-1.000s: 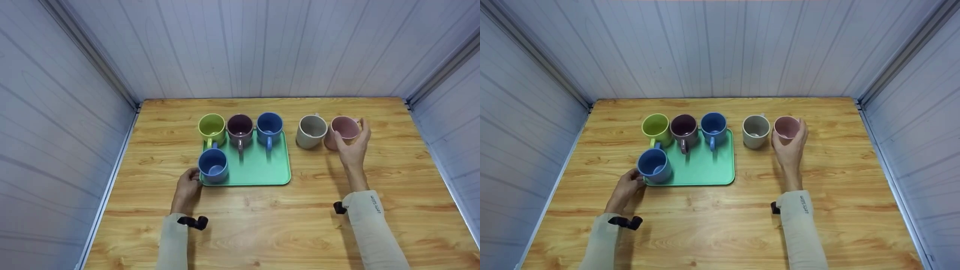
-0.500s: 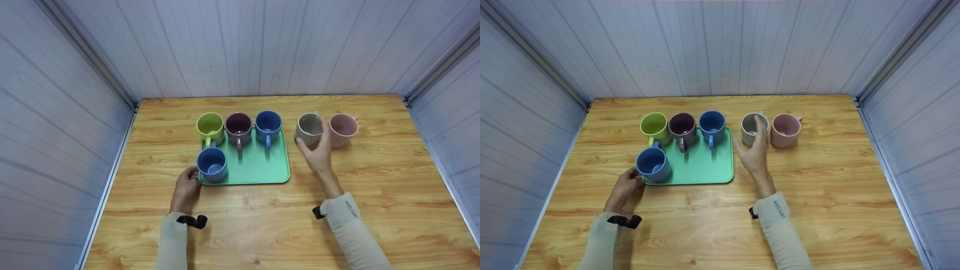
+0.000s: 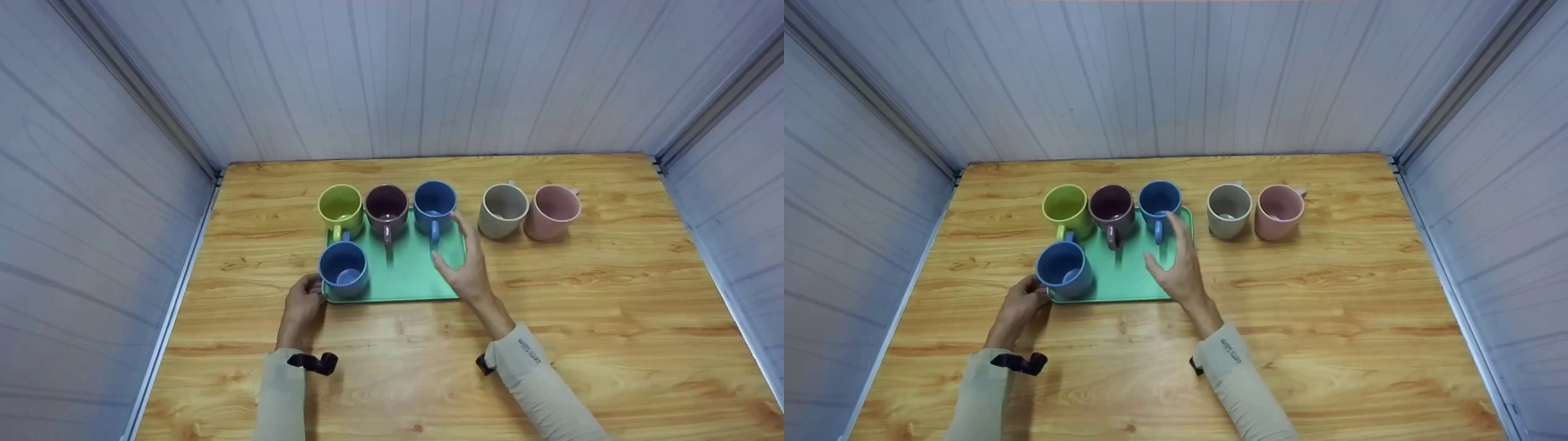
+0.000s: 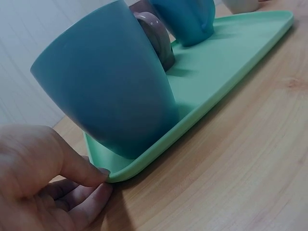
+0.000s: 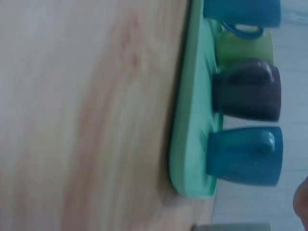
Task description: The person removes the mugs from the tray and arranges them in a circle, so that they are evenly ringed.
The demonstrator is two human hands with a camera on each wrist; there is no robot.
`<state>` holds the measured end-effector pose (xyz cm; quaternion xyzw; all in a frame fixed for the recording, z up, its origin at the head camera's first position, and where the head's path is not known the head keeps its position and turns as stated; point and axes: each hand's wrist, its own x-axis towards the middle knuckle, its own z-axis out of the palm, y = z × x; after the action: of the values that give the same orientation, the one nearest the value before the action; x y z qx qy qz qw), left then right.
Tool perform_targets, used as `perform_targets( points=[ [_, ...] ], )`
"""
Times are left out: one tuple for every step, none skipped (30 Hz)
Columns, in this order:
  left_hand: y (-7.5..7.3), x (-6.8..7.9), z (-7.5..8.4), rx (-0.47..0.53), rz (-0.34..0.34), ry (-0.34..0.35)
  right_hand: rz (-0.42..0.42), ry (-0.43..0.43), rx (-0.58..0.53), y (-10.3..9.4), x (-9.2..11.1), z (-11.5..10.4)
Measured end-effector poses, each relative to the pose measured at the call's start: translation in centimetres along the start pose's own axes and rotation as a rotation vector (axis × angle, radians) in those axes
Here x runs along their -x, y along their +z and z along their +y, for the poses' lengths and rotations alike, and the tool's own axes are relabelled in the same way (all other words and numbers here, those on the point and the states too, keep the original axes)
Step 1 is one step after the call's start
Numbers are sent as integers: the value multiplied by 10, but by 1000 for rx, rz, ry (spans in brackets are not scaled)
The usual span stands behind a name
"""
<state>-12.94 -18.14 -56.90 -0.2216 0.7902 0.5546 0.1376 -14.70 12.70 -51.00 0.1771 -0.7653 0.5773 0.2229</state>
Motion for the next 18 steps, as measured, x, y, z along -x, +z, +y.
perform_targets(
  points=[
    [0,0,0,2,0,-6,-12,3,0,6,4,4],
    [0,0,0,4,2,-9,-25,4,3,11,7,9],
    [0,-1,1,6,4,-10,-37,-2,6,17,10,13],
    [0,0,1,7,6,-10,-51,-4,9,22,13,18],
    [0,-1,1,3,6,-8,-70,4,11,27,16,22],
    [1,-1,1,4,9,-9,-86,6,15,31,18,26],
    [1,-1,2,5,11,-8,-103,7,17,35,20,25],
    [1,-1,2,3,13,-6,-120,6,18,39,21,25],
    [1,-1,2,3,14,-5,-135,6,21,42,22,25],
    [1,-1,2,0,12,-6,-150,9,22,45,23,25],
    [0,-2,2,0,12,-6,-163,11,23,48,24,24],
    [0,-2,3,2,13,-7,-176,14,27,51,24,24],
    [0,-2,2,0,13,-6,-187,18,28,55,25,23],
    [0,-2,2,-4,15,-2,-198,20,26,58,25,23],
    [0,-1,1,-6,16,-2,-207,23,26,61,26,22],
    [-1,-1,0,-8,18,-5,-217,25,25,64,27,21],
    [-1,0,0,-6,19,-7,-226,26,27,66,28,21],
    [-1,0,-1,-5,18,-6,-235,26,24,69,28,20]
  ],
)
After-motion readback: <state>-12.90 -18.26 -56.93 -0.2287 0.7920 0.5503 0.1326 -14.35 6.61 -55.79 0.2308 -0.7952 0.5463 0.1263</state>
